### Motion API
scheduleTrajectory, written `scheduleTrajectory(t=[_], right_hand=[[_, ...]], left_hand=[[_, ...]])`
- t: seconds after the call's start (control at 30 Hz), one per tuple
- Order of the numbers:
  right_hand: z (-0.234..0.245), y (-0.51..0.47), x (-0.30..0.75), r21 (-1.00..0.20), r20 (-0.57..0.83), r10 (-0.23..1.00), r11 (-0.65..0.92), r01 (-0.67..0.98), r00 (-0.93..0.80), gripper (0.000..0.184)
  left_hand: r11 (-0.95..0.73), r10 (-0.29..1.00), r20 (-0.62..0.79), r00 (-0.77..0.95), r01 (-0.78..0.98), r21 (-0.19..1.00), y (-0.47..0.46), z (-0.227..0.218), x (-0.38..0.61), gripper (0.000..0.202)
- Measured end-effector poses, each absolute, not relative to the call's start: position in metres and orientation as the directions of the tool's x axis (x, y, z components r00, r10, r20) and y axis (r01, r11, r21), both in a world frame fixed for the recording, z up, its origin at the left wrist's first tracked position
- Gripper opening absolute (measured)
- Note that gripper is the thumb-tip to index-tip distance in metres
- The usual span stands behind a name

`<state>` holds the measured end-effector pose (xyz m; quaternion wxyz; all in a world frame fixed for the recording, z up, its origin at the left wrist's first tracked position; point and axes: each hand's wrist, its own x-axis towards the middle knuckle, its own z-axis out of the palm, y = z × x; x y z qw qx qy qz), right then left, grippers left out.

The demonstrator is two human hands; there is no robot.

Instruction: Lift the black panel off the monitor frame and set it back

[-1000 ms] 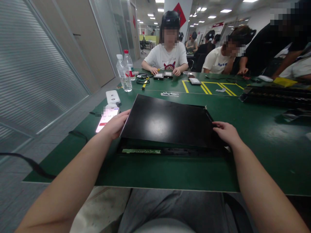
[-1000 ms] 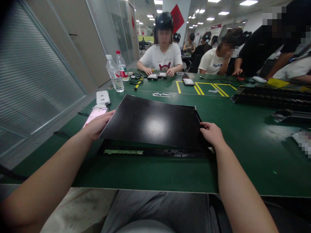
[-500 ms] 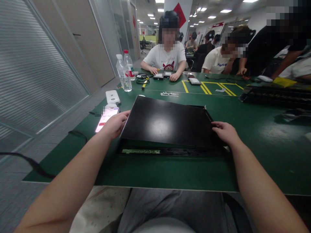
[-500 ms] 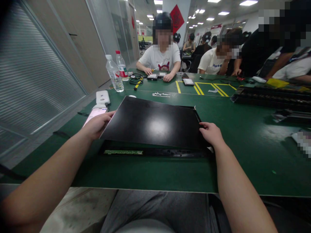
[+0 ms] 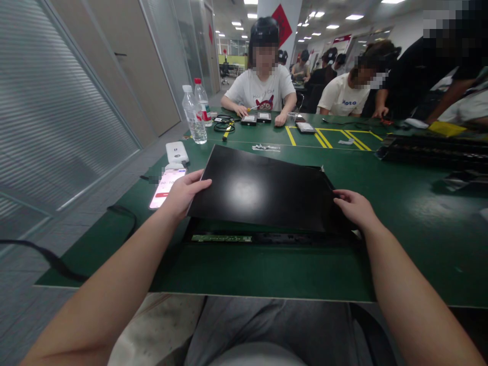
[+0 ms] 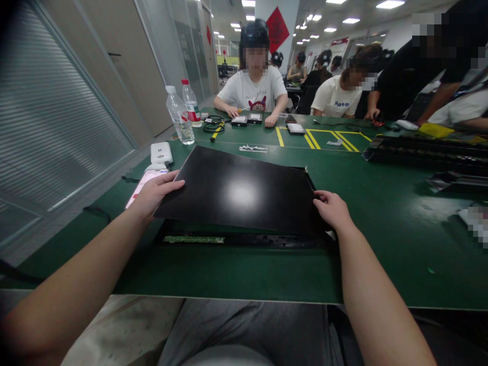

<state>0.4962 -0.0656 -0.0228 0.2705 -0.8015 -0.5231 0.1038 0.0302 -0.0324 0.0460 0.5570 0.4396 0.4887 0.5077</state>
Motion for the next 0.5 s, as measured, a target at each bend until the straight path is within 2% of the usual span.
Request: scheduleTrajectory(t=[0.13,0.27,0.4,0.5], right_hand=[[-0.021,-0.066,0.494,-0.629,0.107,0.875,-0.309,0.714,0.473,0.045],[-0.021,-0.066,0.493,-0.785,0.089,0.803,-0.307,0.538,0.589,0.03],[-0.019,-0.066,0.49,-0.935,0.034,0.777,-0.198,0.295,0.629,0.019],[-0.009,-0.068,0.484,-0.99,0.015,0.753,-0.079,0.113,0.658,0.018]], left_hand=[[0.038,0.999,-0.034,0.028,-0.156,0.987,-0.034,0.047,0.03,0.057],[-0.054,0.998,0.059,0.028,-0.152,0.987,-0.035,0.047,0.032,0.057],[-0.095,0.995,0.098,0.02,-0.113,0.989,-0.033,0.044,0.029,0.057],[-0.116,0.993,0.115,-0.015,-0.086,0.99,-0.027,0.04,0.021,0.059]])
